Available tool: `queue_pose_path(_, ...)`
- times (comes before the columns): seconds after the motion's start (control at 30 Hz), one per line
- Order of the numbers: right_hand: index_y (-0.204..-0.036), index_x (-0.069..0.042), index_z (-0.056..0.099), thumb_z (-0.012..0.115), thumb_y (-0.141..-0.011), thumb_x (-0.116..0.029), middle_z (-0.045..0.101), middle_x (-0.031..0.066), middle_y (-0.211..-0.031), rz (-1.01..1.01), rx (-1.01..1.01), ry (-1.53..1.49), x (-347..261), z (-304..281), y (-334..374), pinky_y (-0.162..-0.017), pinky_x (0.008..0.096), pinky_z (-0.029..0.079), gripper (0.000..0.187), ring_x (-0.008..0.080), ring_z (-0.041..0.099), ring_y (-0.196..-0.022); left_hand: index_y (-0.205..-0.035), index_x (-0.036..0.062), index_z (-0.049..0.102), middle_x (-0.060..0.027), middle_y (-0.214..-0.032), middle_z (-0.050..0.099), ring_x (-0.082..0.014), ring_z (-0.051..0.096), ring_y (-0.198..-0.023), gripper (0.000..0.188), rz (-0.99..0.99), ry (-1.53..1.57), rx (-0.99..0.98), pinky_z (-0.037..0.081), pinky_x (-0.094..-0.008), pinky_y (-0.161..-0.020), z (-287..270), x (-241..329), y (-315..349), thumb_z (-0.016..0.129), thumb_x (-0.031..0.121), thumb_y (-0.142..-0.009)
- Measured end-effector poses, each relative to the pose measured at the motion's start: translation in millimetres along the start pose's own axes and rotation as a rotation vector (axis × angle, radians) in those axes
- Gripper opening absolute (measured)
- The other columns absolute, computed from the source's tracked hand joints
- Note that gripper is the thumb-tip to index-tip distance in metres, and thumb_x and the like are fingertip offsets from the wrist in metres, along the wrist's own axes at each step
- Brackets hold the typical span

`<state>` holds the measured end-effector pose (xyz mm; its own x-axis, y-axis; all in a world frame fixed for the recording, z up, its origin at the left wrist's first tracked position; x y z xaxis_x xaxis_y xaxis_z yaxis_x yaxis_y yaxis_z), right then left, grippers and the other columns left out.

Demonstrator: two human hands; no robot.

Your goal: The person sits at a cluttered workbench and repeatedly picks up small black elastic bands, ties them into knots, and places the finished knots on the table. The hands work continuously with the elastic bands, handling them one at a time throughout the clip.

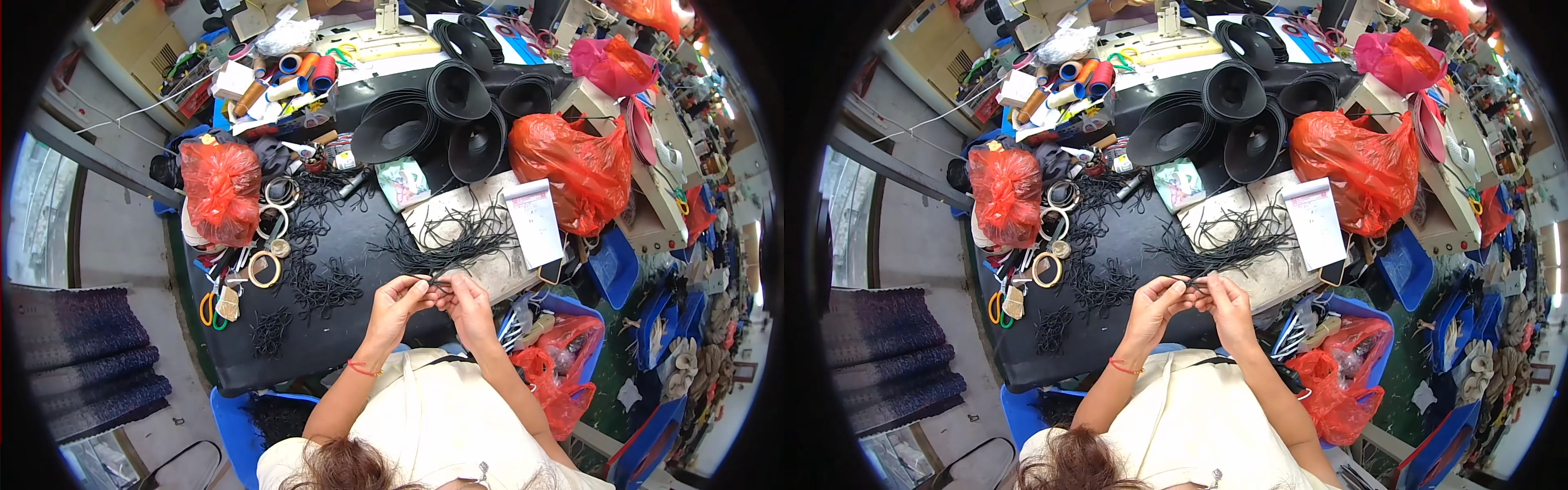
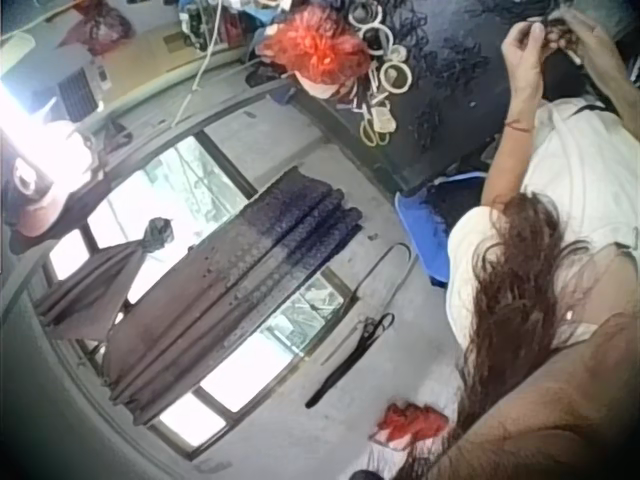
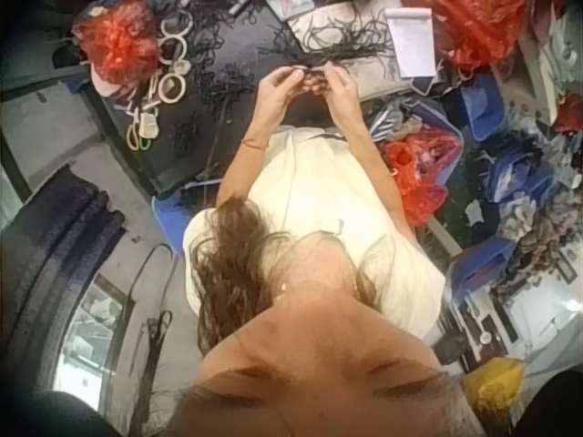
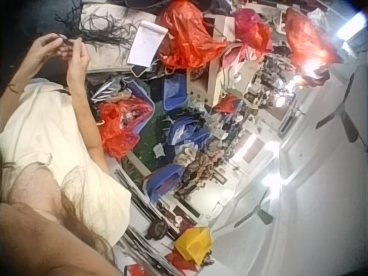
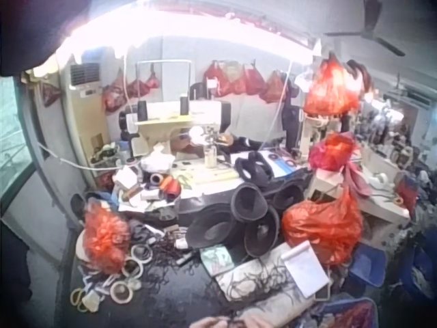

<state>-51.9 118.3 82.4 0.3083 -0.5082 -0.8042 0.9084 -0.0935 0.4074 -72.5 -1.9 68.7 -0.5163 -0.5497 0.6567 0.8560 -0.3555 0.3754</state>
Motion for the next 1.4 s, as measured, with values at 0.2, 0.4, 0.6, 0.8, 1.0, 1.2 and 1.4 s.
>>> queue_pose_path(0.2,-0.093,-0.002,0.062,0.056,-0.087,-0.026,0.062,0.0062,-0.077,0.077,-0.021,0.376,32.8,-23.5,-27.0,-0.061,0.0257,0.045,0.026,0.0124,0.056,-0.063,-0.095,0.0015,0.062,-0.0087,-0.084,0.063,-0.0144,0.060,-0.069,0.018,0.126,-0.422,0.207,0.049,-0.0263,-0.063,-56.1,-5.0,-7.1,0.061,0.016,-0.084)
queue_pose_path(0.4,-0.091,-0.006,0.063,0.061,-0.078,-0.014,0.059,0.0123,-0.084,-0.387,0.134,1.280,60.5,-83.5,-77.0,-0.071,0.0372,0.045,0.016,0.0290,0.055,-0.076,-0.082,0.0090,0.063,-0.0091,-0.093,0.051,-0.0282,0.045,-0.097,0.018,0.199,-1.589,0.827,0.034,-0.0406,-0.085,-196.0,1.8,10.2,0.071,0.018,-0.069)
queue_pose_path(0.6,-0.083,-0.009,0.063,0.063,-0.073,-0.013,0.054,0.0086,-0.081,-0.647,0.132,1.643,55.0,-70.0,-114.6,-0.073,0.0381,0.039,0.011,0.0257,0.049,-0.083,-0.089,0.0057,0.054,-0.0117,-0.106,0.047,-0.0303,0.042,-0.103,0.026,0.365,-1.545,0.804,0.033,-0.0428,-0.087,-156.1,22.9,7.4,0.070,0.016,-0.071)
queue_pose_path(0.8,-0.084,-0.011,0.058,0.060,-0.075,-0.014,0.054,0.0037,-0.080,-0.727,0.038,1.703,58.7,-68.2,-125.1,-0.074,0.0369,0.035,0.011,0.0226,0.048,-0.084,-0.100,0.0017,0.059,-0.0171,-0.112,0.053,-0.0338,0.048,-0.108,0.023,0.530,-1.363,0.381,0.038,-0.0386,-0.093,-76.5,3.3,-23.6,0.060,0.010,-0.078)
queue_pose_path(1.0,-0.081,-0.013,0.059,0.062,-0.075,-0.016,0.056,0.0020,-0.076,-0.720,-0.050,1.836,65.2,-59.6,-132.7,-0.075,0.0379,0.034,0.007,0.0208,0.050,-0.083,-0.103,0.0027,0.058,-0.0149,-0.113,0.055,-0.0332,0.045,-0.114,0.024,0.578,-1.344,0.092,0.037,-0.0391,-0.096,-17.9,-18.8,-46.7,0.058,0.008,-0.079)
queue_pose_path(1.2,-0.083,-0.011,0.060,0.059,-0.079,-0.013,0.059,0.0023,-0.084,-0.931,-0.025,1.637,17.8,-47.6,-105.9,-0.083,0.0396,0.034,0.005,0.0182,0.054,-0.085,-0.111,0.0048,0.056,-0.0150,-0.119,0.051,-0.0333,0.042,-0.118,0.029,0.672,-1.431,0.175,0.030,-0.0438,-0.101,-9.1,-13.8,-42.8,0.056,0.011,-0.082)
queue_pose_path(1.4,-0.095,-0.006,0.058,0.059,-0.078,-0.005,0.057,0.0093,-0.088,-0.993,-0.128,1.396,-28.9,-8.3,-52.9,-0.077,0.0377,0.043,0.017,0.0241,0.057,-0.083,-0.102,0.0047,0.060,-0.0126,-0.097,0.059,-0.0264,0.055,-0.095,0.019,0.596,-1.330,0.051,0.039,-0.0390,-0.088,0.8,-6.6,-64.4,0.053,0.012,-0.085)
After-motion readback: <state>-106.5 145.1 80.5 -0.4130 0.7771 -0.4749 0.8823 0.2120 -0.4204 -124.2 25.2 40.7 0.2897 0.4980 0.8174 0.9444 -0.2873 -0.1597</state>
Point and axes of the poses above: each hand's wrist, its own y-axis away from the middle knuckle, its own z-axis out of the palm, x = y × z, the point moved 7 cm from there along -y, towards the middle knuckle
